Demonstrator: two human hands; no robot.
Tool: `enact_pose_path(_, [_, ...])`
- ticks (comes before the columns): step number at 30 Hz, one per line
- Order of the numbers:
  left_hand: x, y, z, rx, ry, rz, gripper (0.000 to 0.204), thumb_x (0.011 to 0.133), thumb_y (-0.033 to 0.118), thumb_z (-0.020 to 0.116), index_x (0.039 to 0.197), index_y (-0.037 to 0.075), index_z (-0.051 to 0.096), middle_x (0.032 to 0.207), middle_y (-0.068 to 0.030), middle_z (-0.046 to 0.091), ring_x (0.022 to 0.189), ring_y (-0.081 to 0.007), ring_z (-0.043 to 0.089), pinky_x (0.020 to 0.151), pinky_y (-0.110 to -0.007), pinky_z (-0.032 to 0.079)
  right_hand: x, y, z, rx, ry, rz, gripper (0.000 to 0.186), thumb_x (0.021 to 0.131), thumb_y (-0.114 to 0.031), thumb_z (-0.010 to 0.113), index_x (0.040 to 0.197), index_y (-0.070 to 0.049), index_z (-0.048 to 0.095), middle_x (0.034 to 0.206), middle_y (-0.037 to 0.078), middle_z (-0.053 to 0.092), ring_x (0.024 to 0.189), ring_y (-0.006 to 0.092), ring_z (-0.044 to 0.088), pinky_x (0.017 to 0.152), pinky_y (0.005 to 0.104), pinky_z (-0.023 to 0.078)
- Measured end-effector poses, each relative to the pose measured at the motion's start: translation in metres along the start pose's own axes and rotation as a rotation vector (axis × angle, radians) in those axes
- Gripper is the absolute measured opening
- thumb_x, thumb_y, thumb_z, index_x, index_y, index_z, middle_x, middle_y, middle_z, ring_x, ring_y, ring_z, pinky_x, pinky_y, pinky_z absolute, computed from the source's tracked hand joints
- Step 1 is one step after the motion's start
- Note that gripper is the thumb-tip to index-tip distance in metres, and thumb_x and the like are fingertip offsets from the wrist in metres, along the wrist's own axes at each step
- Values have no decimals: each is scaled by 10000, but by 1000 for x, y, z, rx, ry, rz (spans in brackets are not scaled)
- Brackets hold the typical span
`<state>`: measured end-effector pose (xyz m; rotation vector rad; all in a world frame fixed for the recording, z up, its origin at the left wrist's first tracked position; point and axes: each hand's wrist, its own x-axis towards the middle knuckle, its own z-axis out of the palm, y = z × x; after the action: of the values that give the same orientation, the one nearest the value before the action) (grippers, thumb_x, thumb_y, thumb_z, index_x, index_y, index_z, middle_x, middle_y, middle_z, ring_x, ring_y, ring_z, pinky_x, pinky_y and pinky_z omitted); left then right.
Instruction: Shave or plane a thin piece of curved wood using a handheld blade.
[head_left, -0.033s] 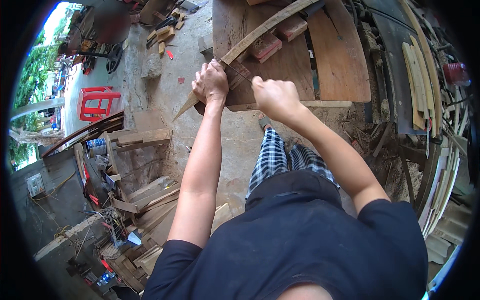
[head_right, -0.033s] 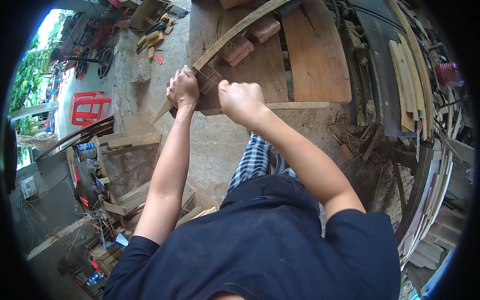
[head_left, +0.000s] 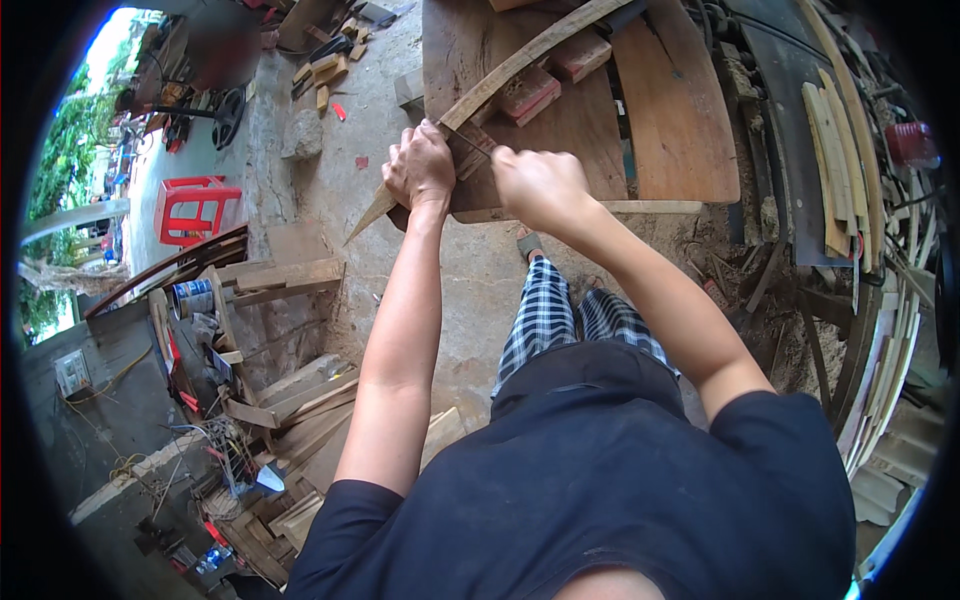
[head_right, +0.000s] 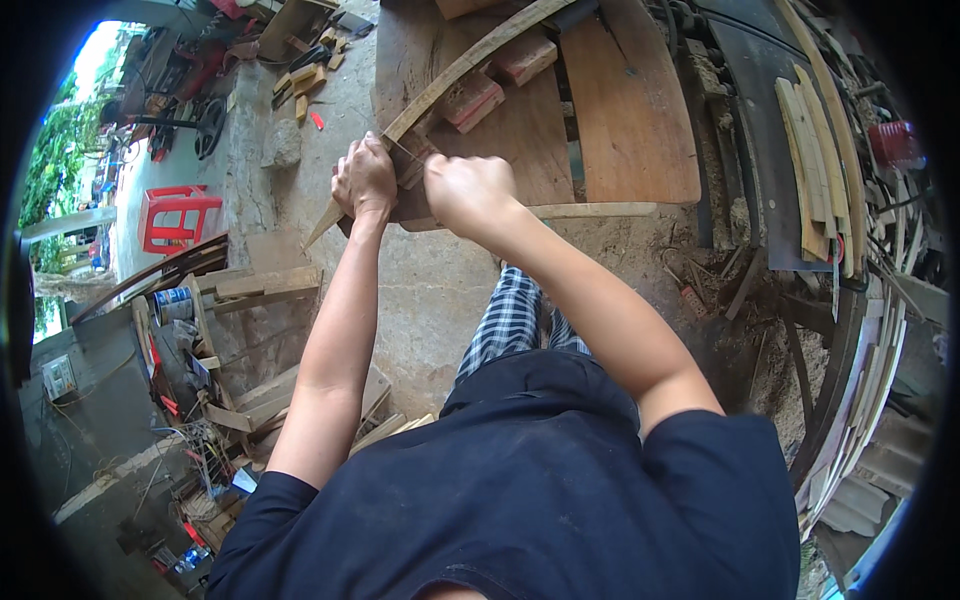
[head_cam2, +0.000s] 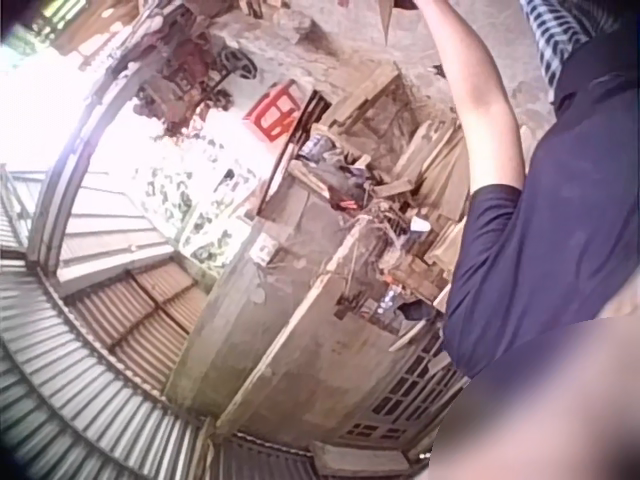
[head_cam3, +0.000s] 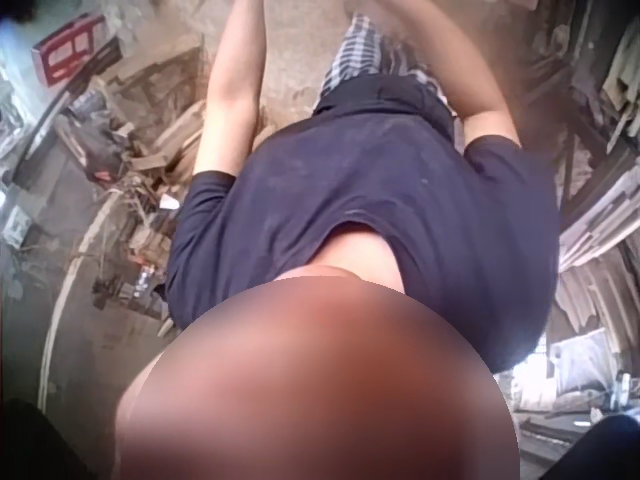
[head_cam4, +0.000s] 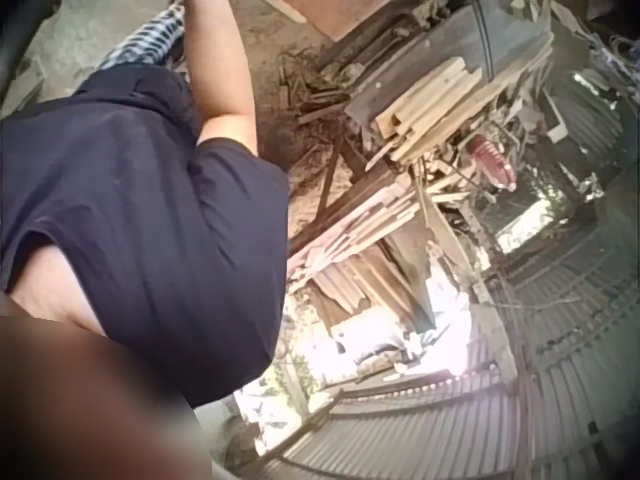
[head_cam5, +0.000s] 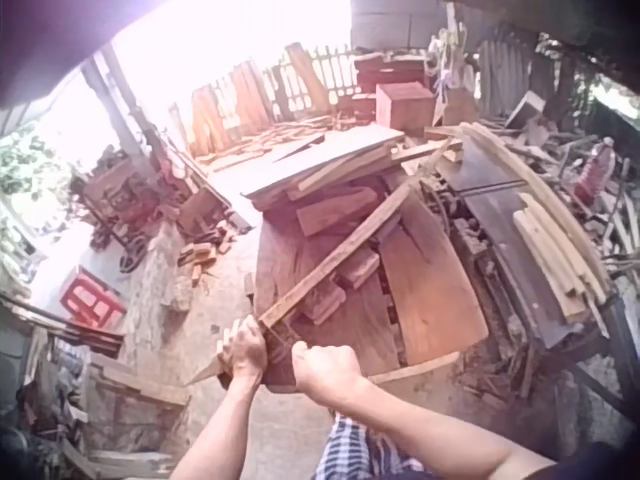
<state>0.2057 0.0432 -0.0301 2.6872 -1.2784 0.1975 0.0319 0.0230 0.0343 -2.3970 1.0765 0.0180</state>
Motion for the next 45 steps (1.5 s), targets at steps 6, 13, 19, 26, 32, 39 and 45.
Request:
enact_pose_path(6, [1,13,-4,-24,-79,-7,490,979,393,277,1045,100,664,1152,-80,633,1039,-310,595,891,-457,439,64,0,32,38,195,-66,172,846,-130,479,919,-11,579,809,187,692,754,326,697,621,434,549])
enact_pose_path(13, [2,5,-1,-12,1,-4,459,975,367,318,954,103,693,1040,-71,670,988,-292,617,838,-459,448,-4,6,5,-24,-57,45,225,861,-143,479,984,-16,618,903,160,708,820,279,706,672,386,550])
enact_pose_path(19, [2,5,3,-8,12,4,469,979,374,306,968,102,688,1074,-65,662,981,-292,618,826,-464,454,53,-4,29,41,209,-53,174,848,-136,480,907,-15,590,797,188,691,722,326,697,593,416,550])
enact_pose_path(26, [0,6,-4,-25,3,-11,471,981,371,300,977,101,686,1085,-63,658,984,-299,616,834,-463,451,4,6,16,40,86,-36,174,834,-126,489,948,-15,560,797,182,692,736,321,697,609,423,547])
enact_pose_path(32, [0,5,3,-6,-4,-12,471,979,379,302,979,109,688,1096,-61,653,993,-294,612,842,-457,446,65,-11,23,61,139,-54,157,839,-139,496,879,-31,604,846,191,694,770,313,699,624,414,549])
enact_pose_path(39, [0,3,-1,9,-9,-23,467,979,374,306,963,104,686,1084,-67,654,986,-290,613,830,-456,447,-1,1,8,4,-14,7,204,844,-151,497,952,-33,625,851,152,711,793,278,708,666,386,549])
enact_pose_path(45, [3,8,4,-13,15,2,470,979,372,305,951,101,689,1078,-68,656,981,-290,614,834,-454,447,54,-3,24,31,130,-32,210,859,-144,478,962,-27,619,864,155,710,789,284,707,642,395,548])
